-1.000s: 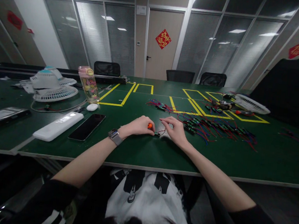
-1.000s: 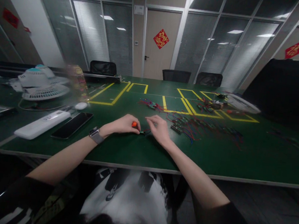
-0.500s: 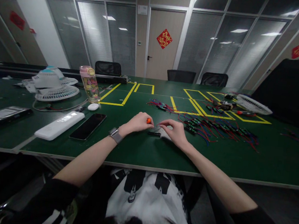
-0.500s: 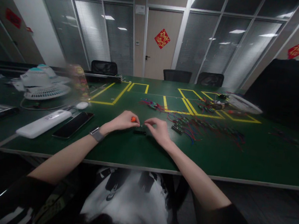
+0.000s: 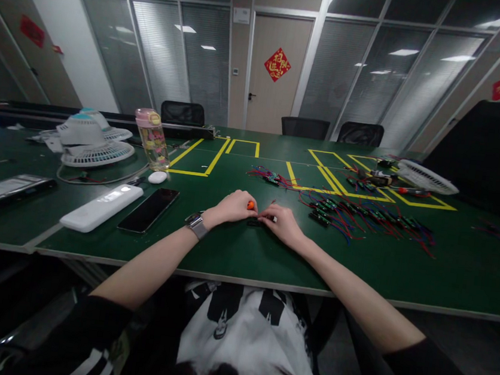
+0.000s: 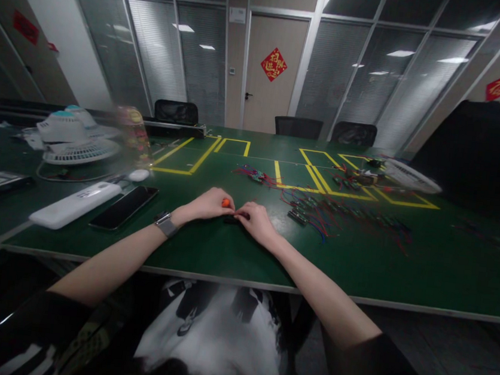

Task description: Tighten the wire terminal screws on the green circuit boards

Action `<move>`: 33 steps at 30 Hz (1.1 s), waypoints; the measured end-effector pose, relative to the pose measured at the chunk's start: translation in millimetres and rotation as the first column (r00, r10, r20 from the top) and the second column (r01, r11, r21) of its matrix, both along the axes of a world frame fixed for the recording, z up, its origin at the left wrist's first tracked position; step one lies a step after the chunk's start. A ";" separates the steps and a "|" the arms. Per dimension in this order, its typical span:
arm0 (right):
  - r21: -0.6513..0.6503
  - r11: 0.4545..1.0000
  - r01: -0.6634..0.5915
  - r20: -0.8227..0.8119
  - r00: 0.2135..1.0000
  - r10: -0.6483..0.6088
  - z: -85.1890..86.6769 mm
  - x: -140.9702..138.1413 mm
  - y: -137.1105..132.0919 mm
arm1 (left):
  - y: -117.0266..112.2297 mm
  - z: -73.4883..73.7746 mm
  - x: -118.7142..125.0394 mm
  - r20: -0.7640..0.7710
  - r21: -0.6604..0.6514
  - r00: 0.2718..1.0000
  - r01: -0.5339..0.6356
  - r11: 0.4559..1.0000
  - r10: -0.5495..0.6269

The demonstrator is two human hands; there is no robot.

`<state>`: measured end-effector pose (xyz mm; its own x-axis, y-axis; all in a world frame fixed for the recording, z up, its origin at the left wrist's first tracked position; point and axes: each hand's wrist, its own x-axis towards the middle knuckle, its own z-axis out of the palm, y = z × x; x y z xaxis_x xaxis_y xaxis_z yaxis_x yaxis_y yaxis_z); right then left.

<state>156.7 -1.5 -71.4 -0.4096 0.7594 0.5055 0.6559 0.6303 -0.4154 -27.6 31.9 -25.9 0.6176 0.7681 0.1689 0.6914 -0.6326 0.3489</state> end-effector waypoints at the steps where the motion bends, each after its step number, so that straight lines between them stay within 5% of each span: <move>1: -0.002 1.000 0.000 0.004 1.000 0.000 0.4 -0.1 -0.2 | 0.2 -0.1 -0.1 -0.001 -0.002 1.000 0.004 1.000 -0.004; 15: -0.007 0.995 0.097 -0.255 0.962 -0.095 8.8 11.8 -1.6 | 4.7 0.3 -4.1 0.036 -0.089 0.999 0.040 0.995 -0.037; 21: -0.043 0.997 -0.059 -0.097 0.994 0.054 7.5 11.7 -6.8 | 2.0 0.0 -2.5 0.057 -0.094 0.997 0.064 0.994 -0.059; 33: -0.076 0.996 -0.036 0.085 0.995 0.043 9.5 5.0 -7.0 | 0.2 8.5 -5.5 0.157 -0.052 0.987 0.022 0.998 -0.014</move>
<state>161.8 -8.5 -61.8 -0.4795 0.7760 0.4097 0.6667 0.6258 -0.4049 -33.0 32.1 -17.4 0.6004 0.7679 0.2235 0.6143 -0.6217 0.4860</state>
